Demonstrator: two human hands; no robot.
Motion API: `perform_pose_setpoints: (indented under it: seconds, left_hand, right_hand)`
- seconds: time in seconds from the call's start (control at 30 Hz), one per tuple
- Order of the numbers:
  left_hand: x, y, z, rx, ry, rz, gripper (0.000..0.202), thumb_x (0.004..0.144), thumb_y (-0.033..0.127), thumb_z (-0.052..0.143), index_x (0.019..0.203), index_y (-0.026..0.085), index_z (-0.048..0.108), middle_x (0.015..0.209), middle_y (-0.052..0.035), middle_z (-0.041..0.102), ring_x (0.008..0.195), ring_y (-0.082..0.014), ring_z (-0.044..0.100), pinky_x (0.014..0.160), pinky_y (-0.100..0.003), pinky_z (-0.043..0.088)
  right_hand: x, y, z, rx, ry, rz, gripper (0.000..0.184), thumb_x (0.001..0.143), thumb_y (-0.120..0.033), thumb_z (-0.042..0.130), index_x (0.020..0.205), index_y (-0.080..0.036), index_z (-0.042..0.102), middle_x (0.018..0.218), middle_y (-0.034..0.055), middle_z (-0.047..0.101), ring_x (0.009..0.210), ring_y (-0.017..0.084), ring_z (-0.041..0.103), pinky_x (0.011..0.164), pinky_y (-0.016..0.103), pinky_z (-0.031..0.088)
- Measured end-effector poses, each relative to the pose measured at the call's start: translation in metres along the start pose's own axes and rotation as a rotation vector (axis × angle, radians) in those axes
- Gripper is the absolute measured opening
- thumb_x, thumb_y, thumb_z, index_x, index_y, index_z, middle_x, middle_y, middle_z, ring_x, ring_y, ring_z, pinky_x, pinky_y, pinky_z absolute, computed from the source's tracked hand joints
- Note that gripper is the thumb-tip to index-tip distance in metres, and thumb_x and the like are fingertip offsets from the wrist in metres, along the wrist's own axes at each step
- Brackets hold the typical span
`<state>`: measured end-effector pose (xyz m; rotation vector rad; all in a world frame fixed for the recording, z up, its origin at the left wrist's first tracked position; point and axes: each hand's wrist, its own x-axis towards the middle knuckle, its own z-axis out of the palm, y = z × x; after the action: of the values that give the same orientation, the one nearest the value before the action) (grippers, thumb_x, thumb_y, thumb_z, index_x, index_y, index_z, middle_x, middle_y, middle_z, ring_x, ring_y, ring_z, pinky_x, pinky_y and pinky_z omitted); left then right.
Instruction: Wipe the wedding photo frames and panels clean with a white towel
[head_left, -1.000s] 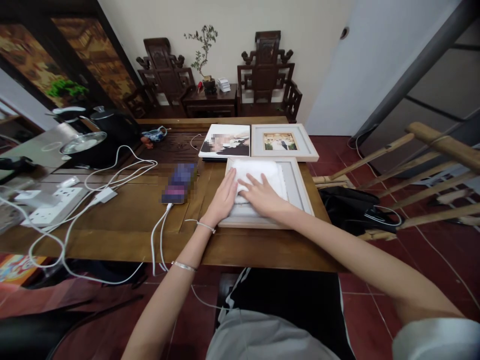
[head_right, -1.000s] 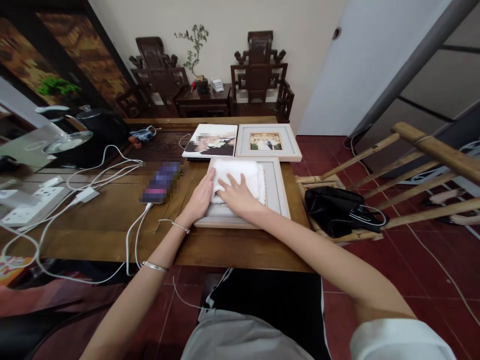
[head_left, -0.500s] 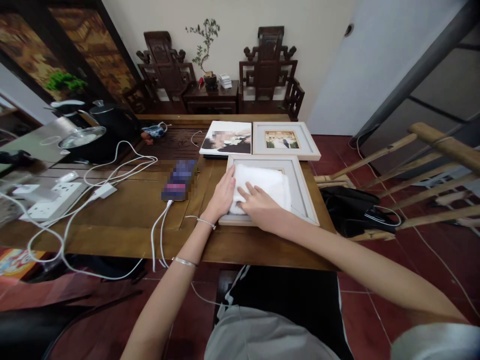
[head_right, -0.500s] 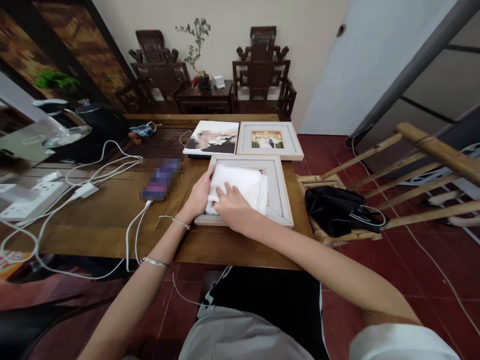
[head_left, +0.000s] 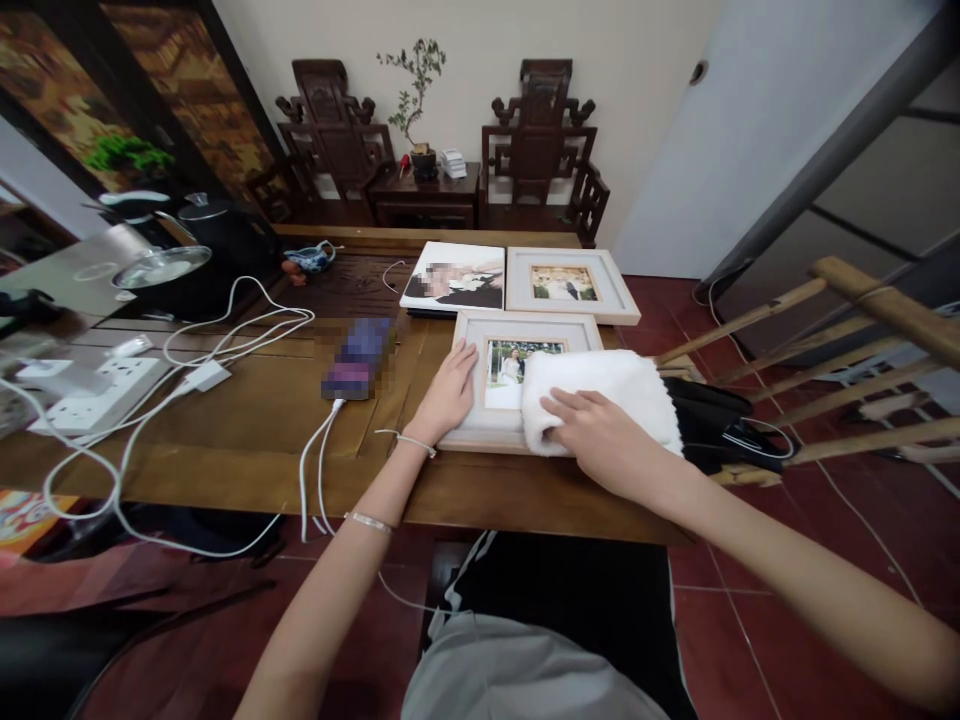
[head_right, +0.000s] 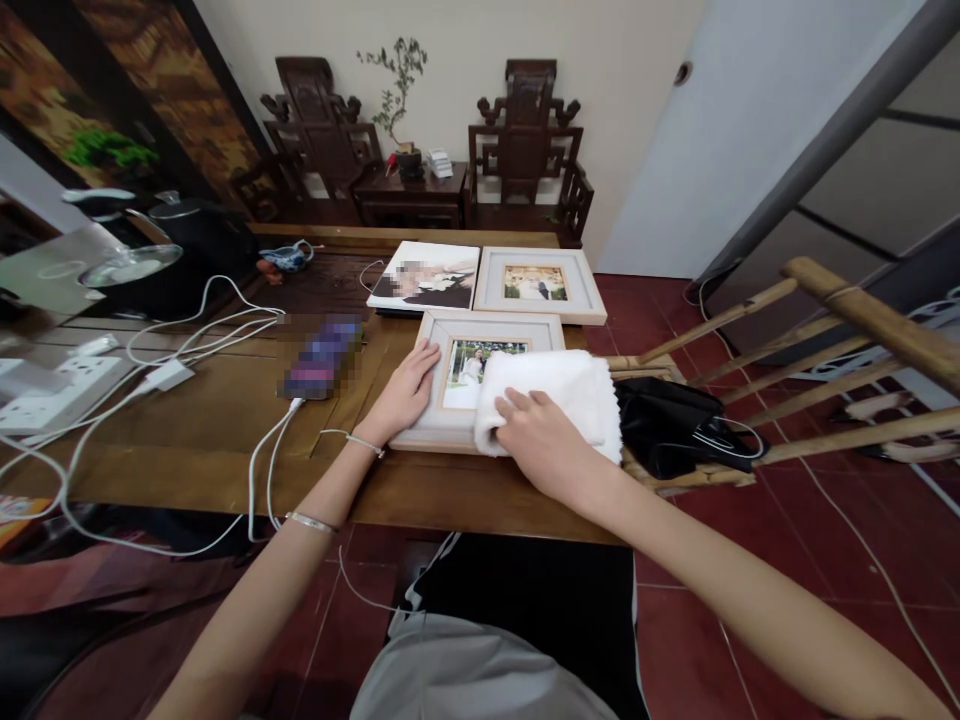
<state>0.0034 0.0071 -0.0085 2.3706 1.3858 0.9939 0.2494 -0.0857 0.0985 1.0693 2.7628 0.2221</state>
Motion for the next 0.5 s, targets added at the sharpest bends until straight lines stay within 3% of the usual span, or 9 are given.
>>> perform_pose_setpoints:
  seconds: [0.13,0.27,0.37,0.5]
  left_hand:
    - [0.001,0.003,-0.003,-0.001,-0.019,-0.030,0.046,0.093,0.013,0.037,0.135,0.008,0.056,0.146,-0.0165,0.053,0.147,-0.0274,0.034,0.122,-0.052,0.030]
    - [0.001,0.005,-0.006,0.002,-0.047,-0.040,0.046,0.094,0.016,0.037,0.136,0.011,0.055,0.148,-0.0144,0.052,0.148,-0.0271,0.032,0.122,-0.053,0.028]
    - [0.001,0.006,-0.008,0.016,-0.064,-0.031,0.046,0.095,0.018,0.037,0.137,0.011,0.054,0.149,-0.0148,0.051,0.149,-0.0277,0.031,0.122,-0.054,0.028]
    - [0.000,0.007,-0.009,0.031,-0.076,-0.024,0.046,0.096,0.020,0.036,0.136,0.006,0.053,0.149,-0.0183,0.049,0.149,-0.0291,0.031,0.122,-0.053,0.027]
  right_hand:
    - [0.030,-0.021,0.005,0.047,0.089,-0.058,0.028,0.086,-0.003,0.051,0.091,-0.016,0.075,0.117,0.0155,0.066,0.123,0.029,0.053,0.095,0.040,0.046]
    - [0.053,-0.045,0.010,-0.043,0.192,-0.035,0.026,0.090,-0.007,0.050,0.091,-0.012,0.075,0.118,0.0211,0.066,0.119,0.031,0.056,0.094,0.041,0.046]
    - [0.046,-0.046,0.014,-0.123,0.227,-0.011,0.023,0.091,-0.010,0.053,0.094,-0.010,0.076,0.126,0.0234,0.063,0.123,0.033,0.054,0.098,0.044,0.045]
    - [0.007,-0.024,0.022,-0.166,0.177,0.061,0.022,0.089,-0.011,0.058,0.099,-0.012,0.077,0.129,0.0216,0.063,0.126,0.035,0.054,0.101,0.046,0.044]
